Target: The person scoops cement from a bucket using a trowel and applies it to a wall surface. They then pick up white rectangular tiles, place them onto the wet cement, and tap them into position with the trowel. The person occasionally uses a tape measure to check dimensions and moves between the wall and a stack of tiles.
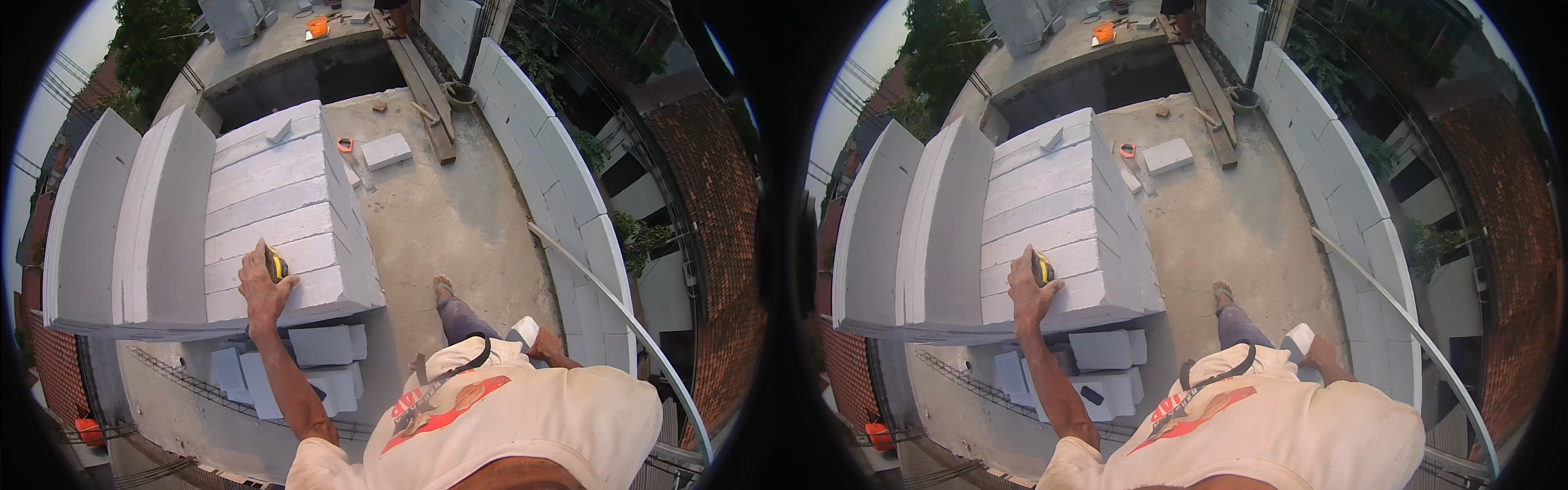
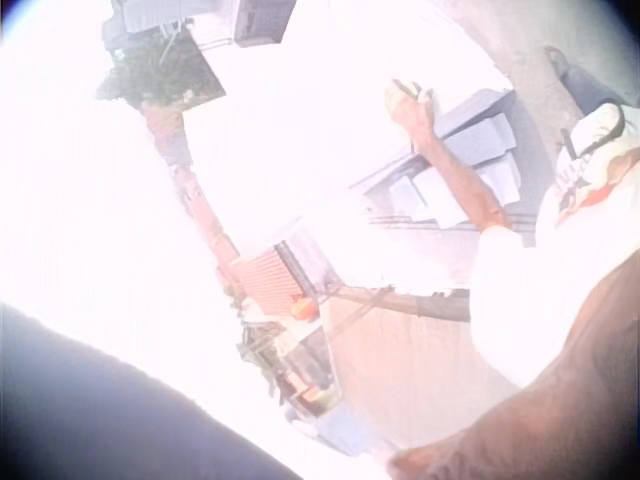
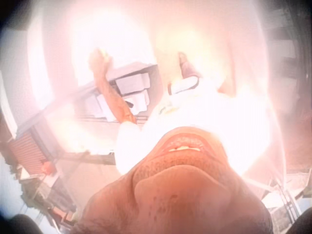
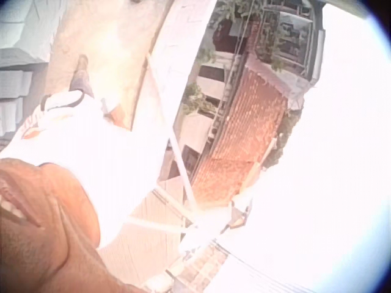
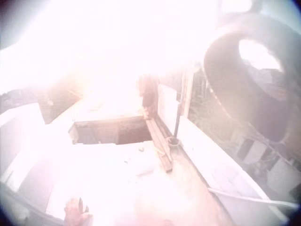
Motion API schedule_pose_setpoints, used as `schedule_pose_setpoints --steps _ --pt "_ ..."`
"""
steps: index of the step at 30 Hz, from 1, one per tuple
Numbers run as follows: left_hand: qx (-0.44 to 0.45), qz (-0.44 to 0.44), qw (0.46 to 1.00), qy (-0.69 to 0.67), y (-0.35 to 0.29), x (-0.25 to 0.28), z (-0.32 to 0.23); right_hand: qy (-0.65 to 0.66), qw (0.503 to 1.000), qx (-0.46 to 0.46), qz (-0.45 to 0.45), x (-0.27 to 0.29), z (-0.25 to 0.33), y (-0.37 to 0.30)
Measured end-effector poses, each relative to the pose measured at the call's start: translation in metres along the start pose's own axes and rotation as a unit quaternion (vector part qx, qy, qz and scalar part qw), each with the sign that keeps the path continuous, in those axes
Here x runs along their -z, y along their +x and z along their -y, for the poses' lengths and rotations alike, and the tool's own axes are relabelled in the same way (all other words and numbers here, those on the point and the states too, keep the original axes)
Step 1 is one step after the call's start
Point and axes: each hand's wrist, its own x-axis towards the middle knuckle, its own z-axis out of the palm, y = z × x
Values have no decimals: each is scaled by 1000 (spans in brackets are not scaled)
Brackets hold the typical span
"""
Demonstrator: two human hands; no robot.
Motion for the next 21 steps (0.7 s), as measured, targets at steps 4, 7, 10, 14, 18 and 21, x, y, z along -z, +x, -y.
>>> schedule_pose_setpoints --steps 4,7,10,14,18,21 --pt "-34 -175 984 22 11 -23 -52 51 995 -64 61 -11 -12 32" --pt "-126 -200 957 -167 22 -56 -150 93 988 -94 80 -6 3 81" --pt "-112 0 942 -316 47 -110 -243 112 985 -110 76 29 19 129" --pt "-65 247 891 -376 100 -215 -304 127 987 -95 3 107 38 184" --pt "-25 334 856 -393 164 -307 -317 231 966 -116 -19 240 99 258" --pt "59 395 809 -431 224 -346 -321 389 908 -127 -87 314 139 307"
